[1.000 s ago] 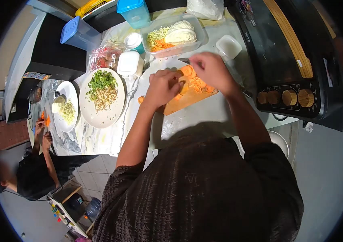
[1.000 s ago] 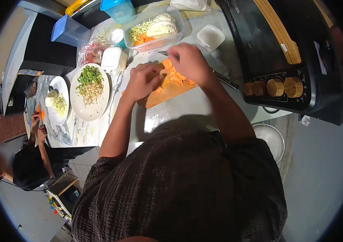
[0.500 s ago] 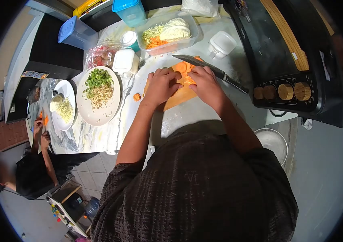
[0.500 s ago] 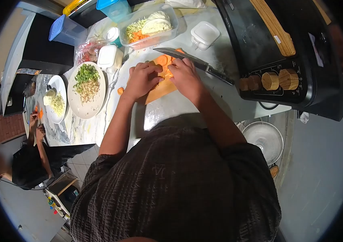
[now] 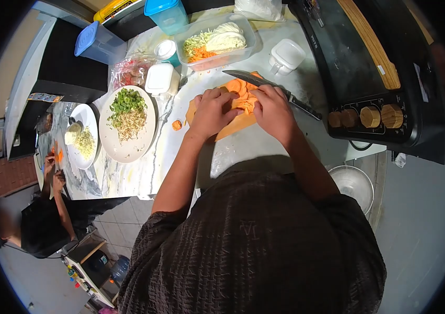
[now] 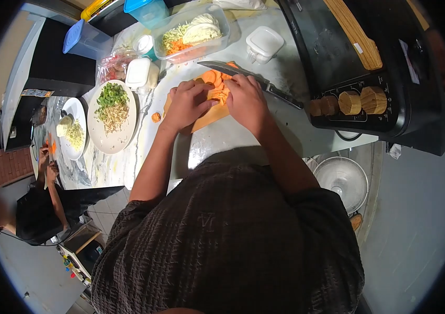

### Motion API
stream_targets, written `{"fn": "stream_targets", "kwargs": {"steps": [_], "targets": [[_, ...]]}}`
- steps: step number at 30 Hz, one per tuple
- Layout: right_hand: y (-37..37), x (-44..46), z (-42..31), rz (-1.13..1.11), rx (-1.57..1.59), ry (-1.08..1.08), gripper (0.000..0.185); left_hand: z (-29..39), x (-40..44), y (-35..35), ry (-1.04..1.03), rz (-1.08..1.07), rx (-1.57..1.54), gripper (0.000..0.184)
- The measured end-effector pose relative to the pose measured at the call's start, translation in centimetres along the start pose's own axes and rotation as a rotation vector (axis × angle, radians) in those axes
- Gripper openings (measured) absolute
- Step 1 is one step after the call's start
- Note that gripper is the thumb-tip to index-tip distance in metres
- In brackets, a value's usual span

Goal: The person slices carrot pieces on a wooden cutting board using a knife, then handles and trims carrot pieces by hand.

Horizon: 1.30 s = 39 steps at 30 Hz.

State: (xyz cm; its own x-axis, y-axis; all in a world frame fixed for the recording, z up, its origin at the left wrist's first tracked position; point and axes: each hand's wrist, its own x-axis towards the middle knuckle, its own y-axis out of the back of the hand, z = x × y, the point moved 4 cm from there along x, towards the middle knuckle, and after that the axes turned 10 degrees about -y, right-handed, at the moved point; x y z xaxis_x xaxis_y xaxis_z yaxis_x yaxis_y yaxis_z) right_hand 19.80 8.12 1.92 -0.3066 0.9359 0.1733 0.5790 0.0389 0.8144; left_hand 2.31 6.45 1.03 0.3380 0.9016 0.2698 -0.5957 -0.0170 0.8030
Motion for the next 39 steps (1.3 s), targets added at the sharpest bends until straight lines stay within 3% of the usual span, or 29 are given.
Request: {"fn": "stream_targets", "kwargs": {"steps": [11, 17, 26, 31, 35, 39], "targets": [[-0.3, -0.2, 0.6, -0.086, 0.027, -0.036, 0.036, -0.4, -0.1, -1.5, 0.010, -0.022, -0.004, 0.027], [0.3, 0.2, 1.0, -0.115, 0.192, -0.096, 0.030, 0.2, 0.0, -0.5, 0.027, -0.035, -0.028, 0.027], [0.6, 1.7, 1.2, -0.040, 0.310, -0.179, 0.022, 0.6, -0.1, -1.0, -0.001, -0.047, -0.053, 0.029], [0.7, 1.4, 1.2, 0.251, 0.190, -0.071, 0.021, 0.2, -0.3, -0.6, 0.014, -0.040, -0.059, 0.029], [1.3, 0.3, 0.7, 0.222, 0.196, -0.047, 0.019, -0.3, -0.5, -0.7, 0.035, -0.021, -0.050, 0.031], [0.7, -1.6, 0.1, 0.018, 0.099, -0.154, 0.021, -0.1, -0.5, -0.7, 0.025, -0.042, -0.031, 0.031]]}}
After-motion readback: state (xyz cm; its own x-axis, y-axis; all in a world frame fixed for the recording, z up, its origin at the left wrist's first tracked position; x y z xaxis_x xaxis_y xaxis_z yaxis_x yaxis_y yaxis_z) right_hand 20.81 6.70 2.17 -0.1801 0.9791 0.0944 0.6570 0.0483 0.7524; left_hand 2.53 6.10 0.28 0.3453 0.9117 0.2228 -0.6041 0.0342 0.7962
